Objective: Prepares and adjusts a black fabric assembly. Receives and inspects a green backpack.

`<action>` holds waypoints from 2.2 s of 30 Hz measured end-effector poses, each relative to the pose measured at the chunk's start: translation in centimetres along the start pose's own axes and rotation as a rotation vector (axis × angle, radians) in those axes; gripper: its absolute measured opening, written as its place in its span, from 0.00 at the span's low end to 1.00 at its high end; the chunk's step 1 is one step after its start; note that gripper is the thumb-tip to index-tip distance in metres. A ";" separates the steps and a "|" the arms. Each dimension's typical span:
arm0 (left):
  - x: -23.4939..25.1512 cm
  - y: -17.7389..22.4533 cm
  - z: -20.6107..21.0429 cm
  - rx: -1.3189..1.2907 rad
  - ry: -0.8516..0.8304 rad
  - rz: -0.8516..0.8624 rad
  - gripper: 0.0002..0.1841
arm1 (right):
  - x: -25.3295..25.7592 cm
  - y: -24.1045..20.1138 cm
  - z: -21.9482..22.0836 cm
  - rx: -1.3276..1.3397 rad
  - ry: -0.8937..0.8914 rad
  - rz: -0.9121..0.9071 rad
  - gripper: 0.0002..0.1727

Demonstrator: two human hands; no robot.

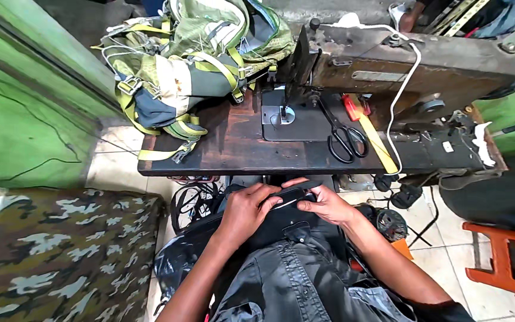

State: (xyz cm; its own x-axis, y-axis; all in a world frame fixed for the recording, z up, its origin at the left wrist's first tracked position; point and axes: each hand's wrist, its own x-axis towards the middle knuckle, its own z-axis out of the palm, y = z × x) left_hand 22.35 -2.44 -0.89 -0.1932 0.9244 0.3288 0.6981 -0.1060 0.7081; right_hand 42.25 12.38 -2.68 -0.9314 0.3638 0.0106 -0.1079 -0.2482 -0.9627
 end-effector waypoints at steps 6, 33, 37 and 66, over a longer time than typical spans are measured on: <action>-0.4 -0.6 0.0 -0.100 0.051 -0.021 0.15 | 0.3 0.0 0.4 0.002 0.054 0.053 0.20; 0.3 -1.4 0.1 -0.179 0.072 -0.130 0.11 | 1.9 -0.2 1.6 -0.098 0.353 0.074 0.02; -0.1 -0.9 0.2 -0.159 0.115 -0.131 0.11 | 2.0 -0.3 1.7 -0.080 0.352 0.054 0.02; -3.4 0.2 -4.7 0.089 -0.161 -0.162 0.32 | 1.4 0.0 1.5 -0.170 0.313 -0.201 0.04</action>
State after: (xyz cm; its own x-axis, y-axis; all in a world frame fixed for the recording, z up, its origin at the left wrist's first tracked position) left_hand 19.92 -7.37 1.10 -0.1999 0.9740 0.1067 0.7263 0.0742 0.6834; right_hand 40.38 11.51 -2.26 -0.7443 0.6518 0.1456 -0.1937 -0.0020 -0.9811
